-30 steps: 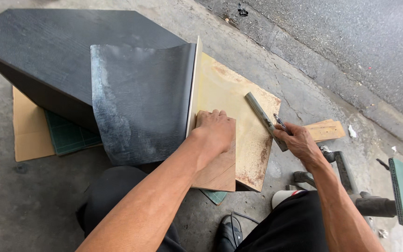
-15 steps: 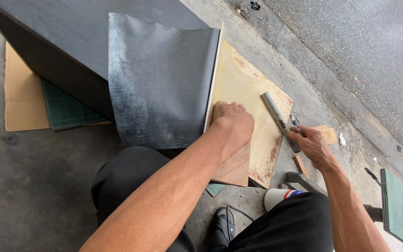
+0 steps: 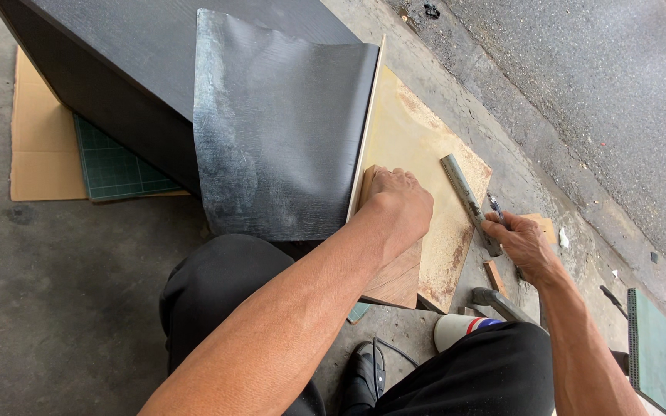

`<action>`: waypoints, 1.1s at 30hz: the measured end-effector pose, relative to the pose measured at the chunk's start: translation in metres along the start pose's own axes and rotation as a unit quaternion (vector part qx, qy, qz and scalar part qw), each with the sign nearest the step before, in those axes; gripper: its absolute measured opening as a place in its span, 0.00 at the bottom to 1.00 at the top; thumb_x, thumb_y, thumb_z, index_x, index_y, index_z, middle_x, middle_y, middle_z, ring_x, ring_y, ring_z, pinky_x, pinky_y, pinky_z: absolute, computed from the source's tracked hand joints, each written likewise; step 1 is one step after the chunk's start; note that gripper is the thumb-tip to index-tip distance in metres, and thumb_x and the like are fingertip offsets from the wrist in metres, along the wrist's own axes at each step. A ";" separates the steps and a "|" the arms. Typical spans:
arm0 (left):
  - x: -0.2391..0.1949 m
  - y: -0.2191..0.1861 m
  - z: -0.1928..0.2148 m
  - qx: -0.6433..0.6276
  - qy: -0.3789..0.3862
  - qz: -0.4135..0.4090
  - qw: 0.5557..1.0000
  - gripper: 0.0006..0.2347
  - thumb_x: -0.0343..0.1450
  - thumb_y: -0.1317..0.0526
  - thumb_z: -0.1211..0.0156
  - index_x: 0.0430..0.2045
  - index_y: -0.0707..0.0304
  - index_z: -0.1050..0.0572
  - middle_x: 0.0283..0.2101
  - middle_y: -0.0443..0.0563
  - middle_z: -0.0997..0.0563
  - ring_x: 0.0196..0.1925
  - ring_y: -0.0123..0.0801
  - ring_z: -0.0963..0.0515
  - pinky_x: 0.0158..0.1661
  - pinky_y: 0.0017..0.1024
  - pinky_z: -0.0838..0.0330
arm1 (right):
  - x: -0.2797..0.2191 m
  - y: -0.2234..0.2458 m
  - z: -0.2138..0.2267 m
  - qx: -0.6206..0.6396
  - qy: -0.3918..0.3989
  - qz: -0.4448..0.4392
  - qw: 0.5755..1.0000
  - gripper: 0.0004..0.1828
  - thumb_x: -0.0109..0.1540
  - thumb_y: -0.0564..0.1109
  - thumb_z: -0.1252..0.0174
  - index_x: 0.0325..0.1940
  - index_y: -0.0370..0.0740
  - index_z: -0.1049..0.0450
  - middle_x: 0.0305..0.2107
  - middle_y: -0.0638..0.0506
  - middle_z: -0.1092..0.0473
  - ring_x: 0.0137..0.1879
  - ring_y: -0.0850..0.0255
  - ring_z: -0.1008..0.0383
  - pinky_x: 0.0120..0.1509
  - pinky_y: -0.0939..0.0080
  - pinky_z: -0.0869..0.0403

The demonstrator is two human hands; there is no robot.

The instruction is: The person measures and marks a small wooden block using a metal ruler and a pen. They repeatedly position the ruler, draw lines, and adjust the block on a workbench.

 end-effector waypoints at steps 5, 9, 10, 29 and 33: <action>0.004 0.000 -0.005 0.001 -0.006 -0.004 1.000 0.17 0.72 0.64 0.53 0.54 0.65 0.23 0.55 0.63 0.22 0.60 0.53 0.26 0.56 0.57 0.37 | -0.005 0.004 -0.001 0.017 0.002 0.002 1.000 0.10 0.63 0.48 0.34 0.46 0.44 0.17 0.31 0.51 0.29 0.44 0.62 0.36 0.47 0.62 0.37; 0.007 0.001 -0.005 -0.002 0.001 0.004 1.000 0.17 0.72 0.64 0.53 0.54 0.64 0.23 0.55 0.63 0.22 0.61 0.53 0.26 0.56 0.57 0.37 | -0.006 0.007 -0.001 0.029 0.009 0.001 1.000 0.09 0.63 0.46 0.34 0.45 0.43 0.17 0.28 0.53 0.32 0.38 0.65 0.39 0.41 0.66 0.38; 0.006 0.001 -0.005 -0.003 0.000 0.004 1.000 0.17 0.72 0.64 0.53 0.54 0.64 0.23 0.55 0.63 0.22 0.61 0.53 0.26 0.56 0.57 0.37 | -0.007 0.009 -0.001 0.028 0.010 0.001 1.000 0.09 0.63 0.46 0.34 0.45 0.43 0.17 0.28 0.53 0.32 0.38 0.65 0.39 0.41 0.66 0.38; -0.015 0.000 0.006 0.008 -0.002 -0.009 1.000 0.19 0.74 0.63 0.57 0.57 0.67 0.26 0.59 0.63 0.23 0.62 0.53 0.27 0.57 0.55 0.38 | -0.002 0.007 0.002 0.024 0.014 0.004 1.000 0.09 0.62 0.45 0.33 0.45 0.42 0.17 0.25 0.52 0.33 0.34 0.66 0.39 0.37 0.67 0.37; -0.026 -0.001 0.012 0.013 0.004 -0.013 1.000 0.19 0.74 0.64 0.59 0.59 0.70 0.28 0.60 0.64 0.24 0.63 0.53 0.27 0.59 0.56 0.39 | -0.009 0.016 0.002 0.020 0.019 -0.003 1.000 0.10 0.63 0.45 0.34 0.47 0.41 0.17 0.27 0.50 0.32 0.36 0.64 0.38 0.38 0.66 0.36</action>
Point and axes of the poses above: each hand's wrist, its own x-axis towards the middle knuckle, its own z-axis out of the back of the hand, y = z × x, the point moved 6 cm from there along x, towards the middle knuckle
